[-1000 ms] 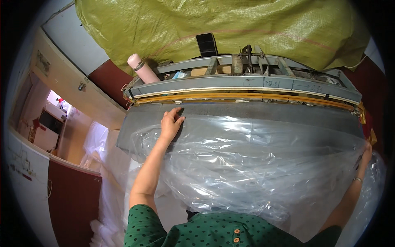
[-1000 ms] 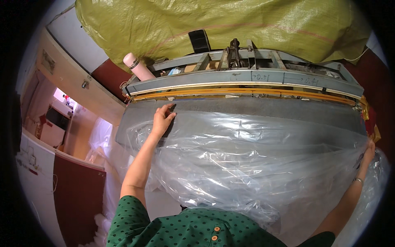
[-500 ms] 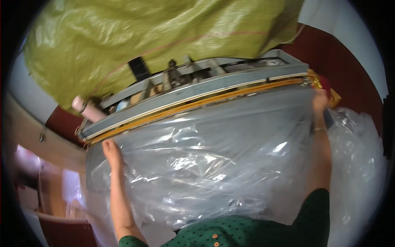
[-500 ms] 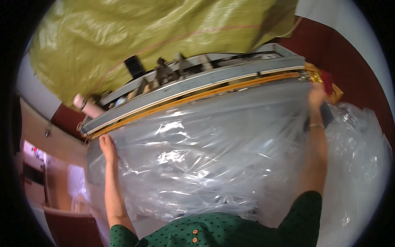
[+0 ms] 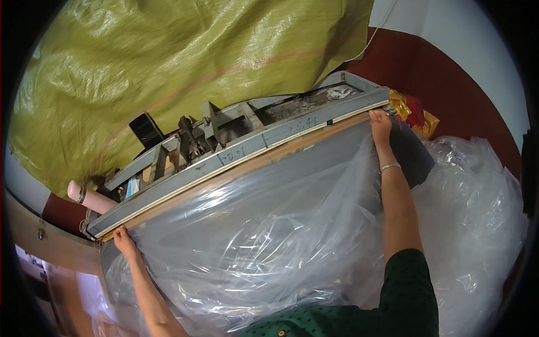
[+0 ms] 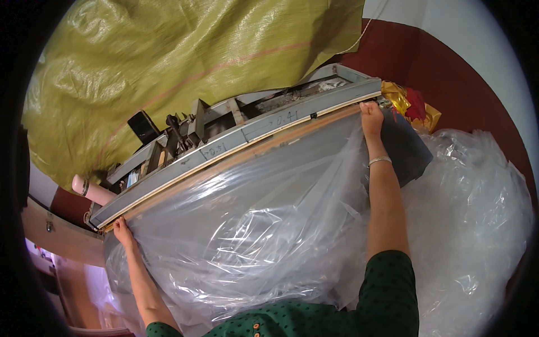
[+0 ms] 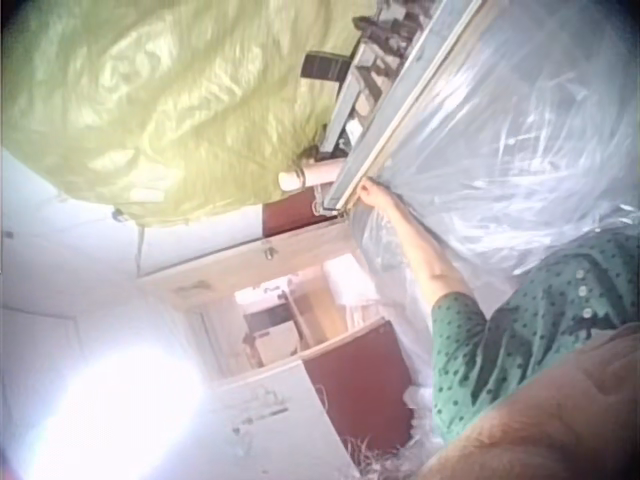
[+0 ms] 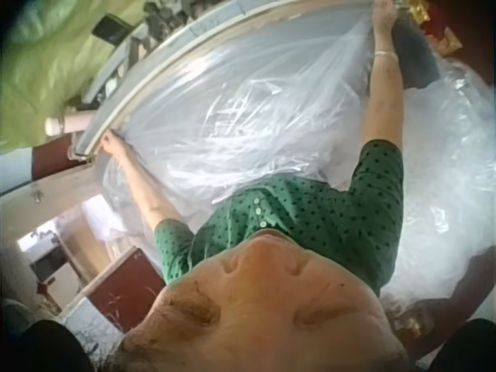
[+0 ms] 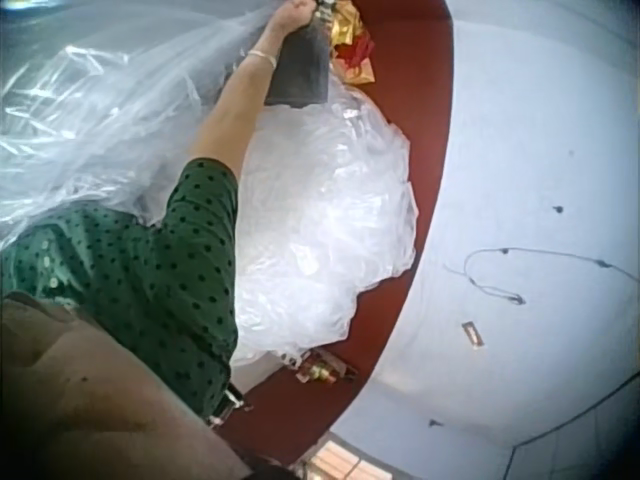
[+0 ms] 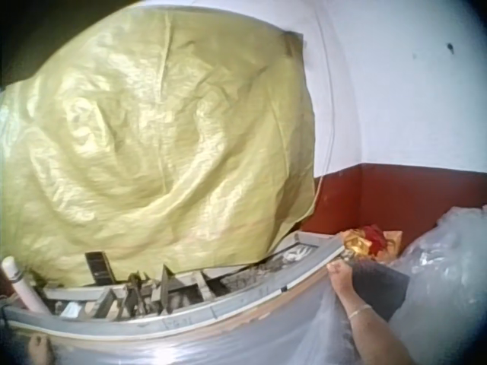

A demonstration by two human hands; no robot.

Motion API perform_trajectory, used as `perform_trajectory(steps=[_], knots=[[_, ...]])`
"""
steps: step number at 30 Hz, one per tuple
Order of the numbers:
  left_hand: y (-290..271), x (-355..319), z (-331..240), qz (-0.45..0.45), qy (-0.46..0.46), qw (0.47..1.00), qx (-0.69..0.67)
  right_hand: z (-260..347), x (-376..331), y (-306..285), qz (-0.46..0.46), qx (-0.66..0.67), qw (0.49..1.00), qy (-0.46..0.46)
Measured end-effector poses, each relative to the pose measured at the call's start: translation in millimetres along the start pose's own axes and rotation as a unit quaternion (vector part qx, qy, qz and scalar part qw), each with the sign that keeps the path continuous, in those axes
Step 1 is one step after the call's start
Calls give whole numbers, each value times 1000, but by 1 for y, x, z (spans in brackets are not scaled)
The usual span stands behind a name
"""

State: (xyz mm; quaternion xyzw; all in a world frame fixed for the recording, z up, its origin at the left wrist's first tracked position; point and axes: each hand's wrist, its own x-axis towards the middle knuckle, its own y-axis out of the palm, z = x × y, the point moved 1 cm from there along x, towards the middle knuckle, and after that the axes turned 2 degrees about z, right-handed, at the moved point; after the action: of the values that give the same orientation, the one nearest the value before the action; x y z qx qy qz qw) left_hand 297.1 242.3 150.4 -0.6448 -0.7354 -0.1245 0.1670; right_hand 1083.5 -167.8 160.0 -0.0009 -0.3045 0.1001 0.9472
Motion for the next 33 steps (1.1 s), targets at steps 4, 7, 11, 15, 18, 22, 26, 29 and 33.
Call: perform_trajectory(steps=[4, 7, 11, 15, 18, 22, 26, 29, 33], knots=[[-16, 3, 5, -12, 32, 999, 42, 15, -1, 8, -79, -111, 991, 19], [-11, -6, -7, -41, -18, 999, 6, 19, -5, 4, -95, -145, 985, 26], [-8, -9, -16, -50, -32, 997, -57, -1, 3, -4, -137, -147, 978, -62], [-11, -8, -15, -75, -32, 995, -66, -18, 4, 0, -141, -129, 978, -82], [-5, -4, -7, -37, -42, 997, -54, -30, 22, -22, -93, 24, 981, 171], [-33, -34, -74, 123, -39, 989, 69, 102, -25, 61, -140, -128, 977, -94], [-42, -74, -160, 136, 27, 990, 11, 252, -107, 130, 152, -65, 954, -249], [-73, -93, -185, 117, 44, 992, -30, 314, -179, 172, 342, -57, 876, -335], [-99, -96, -195, 75, 93, 993, 25, 318, -219, 186, 505, -28, 831, -233]])
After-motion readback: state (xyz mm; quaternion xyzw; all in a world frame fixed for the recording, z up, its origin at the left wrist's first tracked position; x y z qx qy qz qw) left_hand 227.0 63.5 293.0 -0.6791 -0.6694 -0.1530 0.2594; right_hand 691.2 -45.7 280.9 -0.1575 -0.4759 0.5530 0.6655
